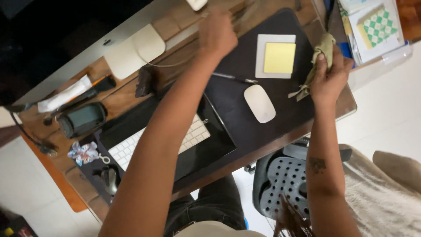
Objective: Cleaning a desk by wiping down the mouse, keyboard area, and surface with a cloth, and then rinsing the cloth in a bucket.
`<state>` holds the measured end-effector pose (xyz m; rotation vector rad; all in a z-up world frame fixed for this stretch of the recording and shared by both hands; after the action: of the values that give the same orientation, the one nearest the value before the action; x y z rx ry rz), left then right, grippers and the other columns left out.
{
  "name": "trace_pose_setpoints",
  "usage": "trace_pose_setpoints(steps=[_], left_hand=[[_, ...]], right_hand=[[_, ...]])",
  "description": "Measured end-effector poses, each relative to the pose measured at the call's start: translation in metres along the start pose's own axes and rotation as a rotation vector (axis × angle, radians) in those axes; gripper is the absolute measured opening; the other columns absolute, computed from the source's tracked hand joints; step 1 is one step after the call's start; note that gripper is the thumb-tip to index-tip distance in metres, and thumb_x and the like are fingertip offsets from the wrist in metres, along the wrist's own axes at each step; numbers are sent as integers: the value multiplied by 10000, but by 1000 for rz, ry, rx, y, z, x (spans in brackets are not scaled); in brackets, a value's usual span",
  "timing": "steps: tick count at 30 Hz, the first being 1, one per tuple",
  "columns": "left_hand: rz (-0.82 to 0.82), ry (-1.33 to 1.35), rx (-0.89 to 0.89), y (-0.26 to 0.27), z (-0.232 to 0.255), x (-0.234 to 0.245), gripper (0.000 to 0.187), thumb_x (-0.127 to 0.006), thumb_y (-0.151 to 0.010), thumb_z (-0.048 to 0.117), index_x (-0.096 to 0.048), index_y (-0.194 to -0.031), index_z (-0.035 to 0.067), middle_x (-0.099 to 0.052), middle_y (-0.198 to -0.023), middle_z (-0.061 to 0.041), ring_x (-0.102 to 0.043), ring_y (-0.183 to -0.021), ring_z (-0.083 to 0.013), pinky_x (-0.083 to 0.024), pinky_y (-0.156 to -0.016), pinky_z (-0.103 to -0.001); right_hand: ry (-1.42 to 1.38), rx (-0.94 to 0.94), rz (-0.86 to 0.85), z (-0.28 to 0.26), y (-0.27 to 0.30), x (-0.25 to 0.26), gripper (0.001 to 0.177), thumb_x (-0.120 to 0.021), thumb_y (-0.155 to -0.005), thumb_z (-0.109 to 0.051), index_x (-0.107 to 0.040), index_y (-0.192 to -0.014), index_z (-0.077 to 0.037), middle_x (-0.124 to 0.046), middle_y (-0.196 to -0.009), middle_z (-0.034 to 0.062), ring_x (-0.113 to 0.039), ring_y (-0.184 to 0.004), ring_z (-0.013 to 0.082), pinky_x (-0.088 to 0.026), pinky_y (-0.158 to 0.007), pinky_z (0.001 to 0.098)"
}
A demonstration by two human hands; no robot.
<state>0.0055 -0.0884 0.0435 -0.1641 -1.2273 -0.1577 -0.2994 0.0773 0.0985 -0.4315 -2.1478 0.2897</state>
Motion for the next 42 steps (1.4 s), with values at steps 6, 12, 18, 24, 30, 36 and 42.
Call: trace_pose_setpoints(steps=[6, 12, 18, 24, 30, 36, 42], left_hand=[[205, -291, 48, 4, -26, 11, 325, -832, -845, 153, -779, -1155, 71, -378, -1460, -259, -391, -1352, -536, -483, -971, -688], [-51, -246, 142, 0, -28, 6, 581, -627, -1055, 221, -394, -1585, 273, -273, -1563, -186, -188, -1402, -588, -289, -1086, -811], [461, -352, 98, -19, -77, -72, 771, -768, -987, 37, -308, -1597, 140, -273, -1528, -368, -628, -1217, -491, -724, -761, -434], [233, -313, -2, -13, -62, -54, 713, -734, -914, 36, -378, -1527, 117, -463, -1332, -344, -603, -1198, -580, -623, -566, -556], [230, -666, -271, -2, -48, -29, 537, -701, -974, 120, -472, -1456, 61, -518, -1377, -144, -568, -1147, -256, -570, -838, -300], [333, -378, -66, -12, -61, -23, 242, -707, -793, 175, -731, -1027, 115, -612, -1138, -256, -731, -631, -280, -590, -476, -412], [167, -158, 86, 18, -47, 10, 380, -817, -800, 446, -700, -1056, 191, -715, -1004, -113, -711, -890, -394, -551, -714, -540]], right_hand=[[-84, -27, -33, -17, 7, 3, 398, -599, -1159, -234, -563, -1504, -37, -454, -1098, 182, -503, -1044, 354, -482, -917, 506], [-136, 268, -185, -73, 3, -1, 408, -691, -1115, -84, -587, -1498, 13, -420, -1122, 168, -451, -1046, 334, -451, -884, 452], [-130, 487, -471, -140, -4, -43, 489, -741, -982, -50, -601, -1441, 44, -474, -1185, 238, -500, -1076, 414, -448, -878, 497], [-48, 675, -264, -180, -13, -81, 357, -629, -1104, -66, -597, -1450, -146, -547, -1221, 237, -498, -910, 394, -392, -739, 483], [-69, 723, -229, -183, -19, -134, 249, -773, -1019, -71, -755, -1266, -100, -664, -1158, 133, -528, -831, 357, -414, -664, 463], [73, 693, -534, -178, -22, -189, 441, -732, -908, -62, -706, -1336, -166, -643, -1333, 132, -560, -1010, 418, -469, -670, 554], [-265, 569, -591, -170, -47, -155, 504, -564, -764, 119, -755, -1227, 56, -675, -1042, 283, -625, -912, 479, -454, -776, 512]])
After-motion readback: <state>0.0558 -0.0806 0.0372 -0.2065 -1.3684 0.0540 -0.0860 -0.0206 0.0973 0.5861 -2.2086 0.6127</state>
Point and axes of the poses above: each hand's wrist, its own y-axis away from the middle knuckle, its own x-axis out of the back of the hand, z = x × y, the point moved 8 cm from there along -y, towards the middle knuckle
